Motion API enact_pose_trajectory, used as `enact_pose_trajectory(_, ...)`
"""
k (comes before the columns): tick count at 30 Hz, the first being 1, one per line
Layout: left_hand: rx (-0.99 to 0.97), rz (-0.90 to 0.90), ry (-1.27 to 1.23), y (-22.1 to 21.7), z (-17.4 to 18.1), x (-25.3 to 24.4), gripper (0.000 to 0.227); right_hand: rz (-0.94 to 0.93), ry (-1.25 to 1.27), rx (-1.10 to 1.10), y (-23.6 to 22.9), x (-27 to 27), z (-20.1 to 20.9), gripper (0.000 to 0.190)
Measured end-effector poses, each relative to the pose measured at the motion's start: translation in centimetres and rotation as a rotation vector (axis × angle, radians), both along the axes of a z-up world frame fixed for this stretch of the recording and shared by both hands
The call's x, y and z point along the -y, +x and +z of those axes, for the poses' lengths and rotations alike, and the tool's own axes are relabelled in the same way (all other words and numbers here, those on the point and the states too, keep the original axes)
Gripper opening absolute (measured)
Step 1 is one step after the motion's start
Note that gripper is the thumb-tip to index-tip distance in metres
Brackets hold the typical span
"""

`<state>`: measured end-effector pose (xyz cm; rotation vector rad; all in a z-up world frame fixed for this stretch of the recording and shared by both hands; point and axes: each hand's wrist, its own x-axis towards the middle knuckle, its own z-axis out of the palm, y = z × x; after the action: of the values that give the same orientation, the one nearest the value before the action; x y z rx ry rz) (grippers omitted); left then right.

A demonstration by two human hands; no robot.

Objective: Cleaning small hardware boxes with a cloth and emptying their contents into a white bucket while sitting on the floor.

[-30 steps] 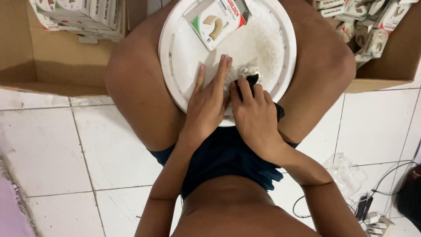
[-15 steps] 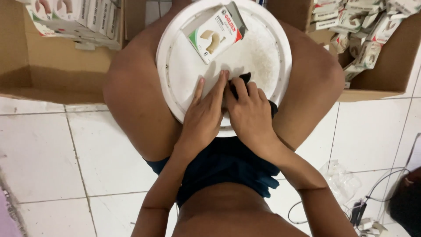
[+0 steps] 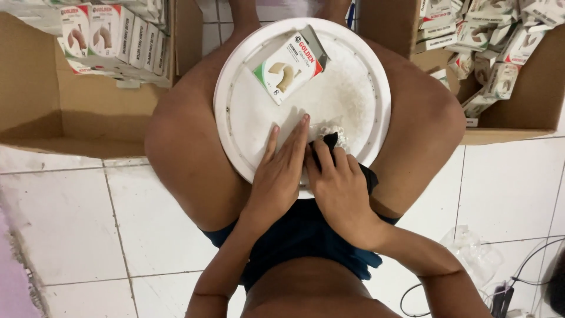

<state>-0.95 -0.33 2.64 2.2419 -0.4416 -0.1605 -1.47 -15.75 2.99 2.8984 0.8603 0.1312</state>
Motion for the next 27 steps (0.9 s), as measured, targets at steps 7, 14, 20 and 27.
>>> enact_pose_trajectory(7, 0.031, 0.039, 0.003, -0.1, -0.2, 0.0, 0.080, -0.031, 0.054, 0.078, 2.2, -0.4, -0.4, 0.028)
enact_pose_trajectory(14, 0.129, 0.033, -0.019, -0.4, -1.2, 0.0, 0.075, 0.028, 0.051, 0.086, 2.2, 0.4, -1.7, 0.023)
enact_pose_trajectory(20, 0.127, 0.019, -0.007, -0.4, -0.8, 0.0, 0.079, 0.037, 0.048, 0.150, 0.9, 0.0, -1.5, 0.022)
enact_pose_trajectory(27, 0.104, 0.016, 0.061, -0.1, -1.1, 0.3, 0.084, 0.039, 0.062, 0.167, 2.9, -0.4, -1.9, 0.022)
